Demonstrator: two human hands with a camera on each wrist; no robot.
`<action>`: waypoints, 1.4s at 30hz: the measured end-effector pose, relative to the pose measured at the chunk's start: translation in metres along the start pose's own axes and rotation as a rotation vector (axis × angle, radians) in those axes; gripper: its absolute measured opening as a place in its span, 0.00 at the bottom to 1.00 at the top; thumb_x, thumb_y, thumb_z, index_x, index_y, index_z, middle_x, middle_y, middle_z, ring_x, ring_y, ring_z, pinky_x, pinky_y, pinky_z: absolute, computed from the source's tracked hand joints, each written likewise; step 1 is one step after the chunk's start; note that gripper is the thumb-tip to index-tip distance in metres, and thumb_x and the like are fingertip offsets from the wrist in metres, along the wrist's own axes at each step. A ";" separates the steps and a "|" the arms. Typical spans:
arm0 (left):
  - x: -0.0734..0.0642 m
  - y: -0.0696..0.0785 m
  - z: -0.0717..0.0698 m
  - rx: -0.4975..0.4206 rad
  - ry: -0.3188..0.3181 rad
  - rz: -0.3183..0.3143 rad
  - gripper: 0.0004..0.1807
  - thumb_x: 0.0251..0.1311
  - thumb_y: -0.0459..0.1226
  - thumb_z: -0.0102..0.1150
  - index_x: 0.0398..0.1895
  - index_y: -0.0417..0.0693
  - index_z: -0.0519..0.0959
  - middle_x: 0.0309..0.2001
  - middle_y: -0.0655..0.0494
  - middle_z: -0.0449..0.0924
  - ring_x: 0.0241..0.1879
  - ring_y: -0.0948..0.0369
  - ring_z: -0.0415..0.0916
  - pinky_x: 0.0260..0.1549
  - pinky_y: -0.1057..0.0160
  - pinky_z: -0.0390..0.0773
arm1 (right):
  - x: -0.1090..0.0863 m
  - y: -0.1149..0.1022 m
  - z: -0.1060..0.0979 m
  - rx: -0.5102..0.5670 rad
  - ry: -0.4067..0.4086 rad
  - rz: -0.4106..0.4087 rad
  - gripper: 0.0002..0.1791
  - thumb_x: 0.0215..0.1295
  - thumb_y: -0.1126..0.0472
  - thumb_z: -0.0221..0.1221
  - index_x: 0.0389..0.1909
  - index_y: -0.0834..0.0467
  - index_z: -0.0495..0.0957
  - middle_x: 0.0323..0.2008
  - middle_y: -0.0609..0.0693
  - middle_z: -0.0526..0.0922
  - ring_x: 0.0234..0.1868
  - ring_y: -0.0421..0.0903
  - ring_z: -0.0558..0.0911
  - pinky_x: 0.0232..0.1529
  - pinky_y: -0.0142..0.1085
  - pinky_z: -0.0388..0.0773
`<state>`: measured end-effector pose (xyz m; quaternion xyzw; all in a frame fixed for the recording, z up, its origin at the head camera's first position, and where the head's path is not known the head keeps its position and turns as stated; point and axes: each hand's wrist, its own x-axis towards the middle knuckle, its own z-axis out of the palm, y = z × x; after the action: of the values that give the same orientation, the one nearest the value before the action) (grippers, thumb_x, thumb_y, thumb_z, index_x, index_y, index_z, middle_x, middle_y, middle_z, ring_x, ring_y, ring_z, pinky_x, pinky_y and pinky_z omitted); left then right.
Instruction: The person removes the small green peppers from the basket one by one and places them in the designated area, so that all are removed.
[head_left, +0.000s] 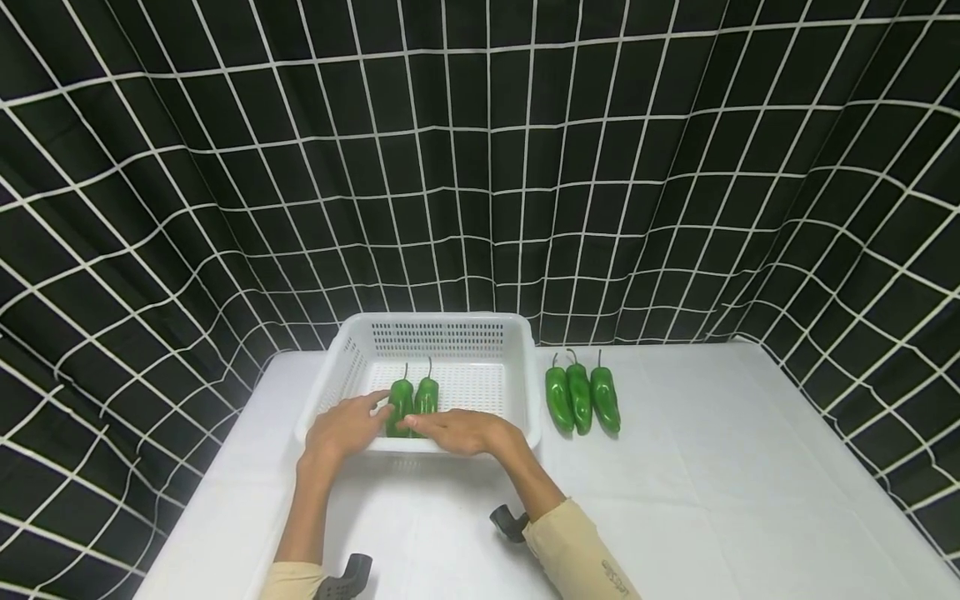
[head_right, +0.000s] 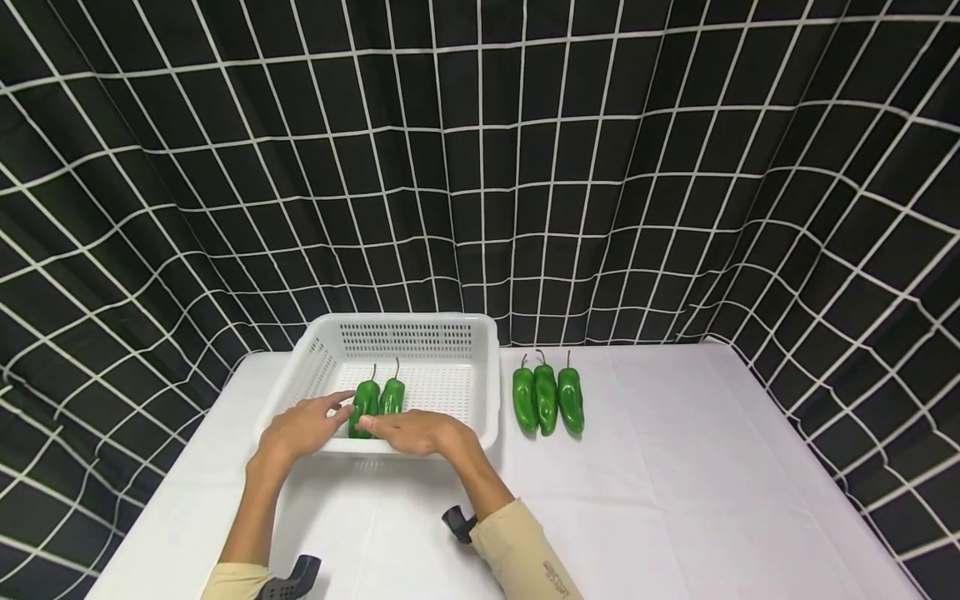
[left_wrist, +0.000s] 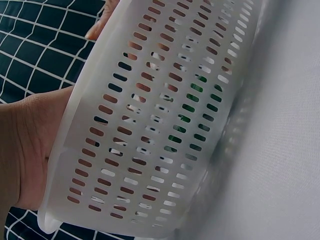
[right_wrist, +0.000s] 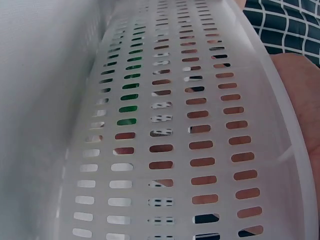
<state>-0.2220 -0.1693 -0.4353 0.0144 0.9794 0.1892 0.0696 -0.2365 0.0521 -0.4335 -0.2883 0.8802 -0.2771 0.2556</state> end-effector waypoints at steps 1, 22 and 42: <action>0.000 0.000 0.000 0.001 -0.001 0.003 0.30 0.78 0.55 0.41 0.76 0.55 0.71 0.71 0.40 0.76 0.70 0.32 0.72 0.63 0.25 0.72 | 0.000 0.000 0.000 0.002 -0.006 0.011 0.38 0.80 0.29 0.27 0.76 0.40 0.70 0.79 0.47 0.69 0.81 0.55 0.67 0.80 0.57 0.63; 0.003 -0.001 0.002 0.007 0.007 0.006 0.31 0.78 0.56 0.41 0.77 0.55 0.71 0.71 0.41 0.77 0.69 0.34 0.74 0.60 0.28 0.76 | 0.000 0.002 -0.006 0.032 0.360 -0.102 0.14 0.78 0.60 0.56 0.55 0.61 0.84 0.51 0.56 0.89 0.55 0.52 0.87 0.60 0.48 0.84; 0.000 0.002 -0.001 0.007 -0.010 -0.011 0.32 0.78 0.55 0.39 0.77 0.54 0.69 0.74 0.39 0.73 0.72 0.32 0.69 0.65 0.26 0.72 | -0.033 0.018 -0.049 0.606 0.607 0.016 0.23 0.75 0.71 0.56 0.69 0.61 0.73 0.54 0.69 0.83 0.44 0.59 0.90 0.49 0.45 0.91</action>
<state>-0.2217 -0.1681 -0.4340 0.0100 0.9797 0.1855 0.0753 -0.2500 0.1022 -0.4004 -0.0986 0.7967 -0.5932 0.0602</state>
